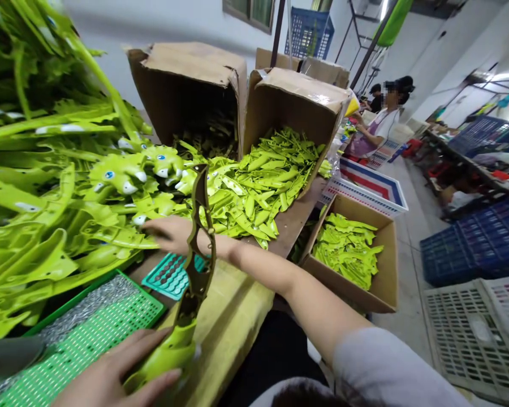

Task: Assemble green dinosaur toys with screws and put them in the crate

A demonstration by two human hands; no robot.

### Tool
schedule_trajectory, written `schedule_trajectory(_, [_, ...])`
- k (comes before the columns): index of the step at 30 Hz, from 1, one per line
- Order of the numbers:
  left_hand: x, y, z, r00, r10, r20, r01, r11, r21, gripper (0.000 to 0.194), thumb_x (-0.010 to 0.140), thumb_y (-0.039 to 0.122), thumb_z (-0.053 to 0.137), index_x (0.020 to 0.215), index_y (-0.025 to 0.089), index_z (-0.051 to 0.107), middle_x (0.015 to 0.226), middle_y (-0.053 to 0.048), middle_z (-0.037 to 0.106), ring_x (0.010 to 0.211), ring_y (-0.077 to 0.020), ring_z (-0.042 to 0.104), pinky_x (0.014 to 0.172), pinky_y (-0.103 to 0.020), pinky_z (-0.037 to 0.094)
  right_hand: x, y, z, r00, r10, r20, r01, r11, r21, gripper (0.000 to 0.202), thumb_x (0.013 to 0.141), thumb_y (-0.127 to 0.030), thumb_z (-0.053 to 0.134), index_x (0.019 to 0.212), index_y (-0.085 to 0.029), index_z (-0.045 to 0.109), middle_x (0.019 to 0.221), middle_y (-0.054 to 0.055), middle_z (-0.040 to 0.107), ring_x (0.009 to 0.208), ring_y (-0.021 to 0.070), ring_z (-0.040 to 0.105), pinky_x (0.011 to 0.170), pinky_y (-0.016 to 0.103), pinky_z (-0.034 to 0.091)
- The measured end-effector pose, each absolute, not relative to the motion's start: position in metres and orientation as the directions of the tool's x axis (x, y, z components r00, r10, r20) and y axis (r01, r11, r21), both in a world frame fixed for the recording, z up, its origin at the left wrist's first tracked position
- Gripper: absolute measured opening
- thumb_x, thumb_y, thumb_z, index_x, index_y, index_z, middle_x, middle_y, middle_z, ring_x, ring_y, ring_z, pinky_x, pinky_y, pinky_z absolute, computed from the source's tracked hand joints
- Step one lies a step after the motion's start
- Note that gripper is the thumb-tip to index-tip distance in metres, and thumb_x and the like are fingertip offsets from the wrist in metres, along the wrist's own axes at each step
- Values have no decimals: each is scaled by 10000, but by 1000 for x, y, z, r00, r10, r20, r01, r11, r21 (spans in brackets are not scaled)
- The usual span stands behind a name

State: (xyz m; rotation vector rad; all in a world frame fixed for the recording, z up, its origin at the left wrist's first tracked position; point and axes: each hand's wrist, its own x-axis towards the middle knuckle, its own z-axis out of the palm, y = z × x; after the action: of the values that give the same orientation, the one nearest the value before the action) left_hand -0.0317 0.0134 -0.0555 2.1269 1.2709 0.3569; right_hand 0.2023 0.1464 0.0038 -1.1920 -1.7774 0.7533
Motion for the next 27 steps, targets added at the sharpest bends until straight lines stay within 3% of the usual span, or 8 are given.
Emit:
schedule_trajectory(1, [-26, 13, -45, 490, 863, -124, 712, -314, 628, 576, 511, 780, 610, 1050, 584, 661, 1119, 161, 716, 1050, -407, 672, 949, -618, 515, 222, 132, 5, -65, 932, 357, 358, 356, -863, 71, 803, -238, 616, 863, -252, 652, 819, -72, 670, 845, 110, 623, 843, 273, 514])
schedule_trajectory(5, [12, 9, 7, 470, 832, -294, 796, -256, 549, 641, 677, 709, 584, 1117, 261, 717, 1201, -70, 704, 1095, -371, 648, 969, -498, 503, 282, 58, -4, 405, 861, 308, 88, 298, -951, 353, 885, -532, 452, 1050, -254, 593, 985, 16, 661, 846, 136, 596, 731, 287, 510])
schedule_trajectory(7, [30, 17, 17, 483, 817, -314, 809, -279, 518, 652, 701, 639, 607, 1164, 189, 697, 1236, -112, 680, 1130, -359, 624, 991, -455, 467, 286, 29, -17, 324, 920, 219, -58, 250, -966, 386, 802, -489, 637, 1114, -271, 570, 976, 12, 669, 794, 128, 602, 645, 256, 490])
schedule_trajectory(9, [41, 25, 15, 474, 813, -340, 827, -278, 488, 602, 699, 592, 639, 1147, 196, 703, 1184, -92, 700, 1090, -333, 633, 929, -400, 477, 272, 8, -30, 118, 982, 148, -101, 160, -982, 392, 770, -416, 710, 1110, -269, 583, 949, 9, 680, 830, 130, 622, 710, 261, 512])
schedule_trajectory(12, [48, 26, 11, 464, 817, -343, 837, -277, 472, 534, 711, 546, 658, 1108, 192, 713, 1101, -69, 714, 1000, -285, 646, 828, -336, 469, 239, -10, -45, 1, 990, 142, -48, 142, -989, 452, 702, -346, 782, 1098, -259, 581, 991, 12, 669, 918, 148, 628, 836, 303, 528])
schedule_trajectory(21, [47, 27, 10, 486, 809, -331, 822, -294, 488, 438, 709, 524, 690, 987, 188, 728, 909, -28, 694, 834, -207, 614, 719, -284, 417, 224, -4, -70, 95, 927, 363, 263, 328, -907, 381, 774, -363, 714, 1090, -226, 552, 1081, 67, 577, 966, 188, 586, 749, 339, 550])
schedule_trajectory(25, [45, 28, 10, 479, 811, -335, 831, -296, 471, 483, 710, 534, 699, 1057, 198, 725, 925, -35, 693, 839, -214, 615, 729, -292, 416, 225, -3, -72, 120, 897, 425, 436, 337, -835, 456, 771, -422, 709, 1158, -232, 561, 1125, 89, 517, 1084, 237, 522, 923, 442, 506])
schedule_trajectory(27, [43, 25, 13, 503, 797, -334, 816, -310, 488, 505, 710, 537, 705, 1079, 192, 719, 963, -46, 696, 872, -229, 624, 753, -301, 430, 223, -6, -77, 217, 901, 376, 404, 268, -875, 601, 714, -489, 749, 1220, -258, 523, 1144, 88, 491, 1112, 246, 502, 986, 463, 465])
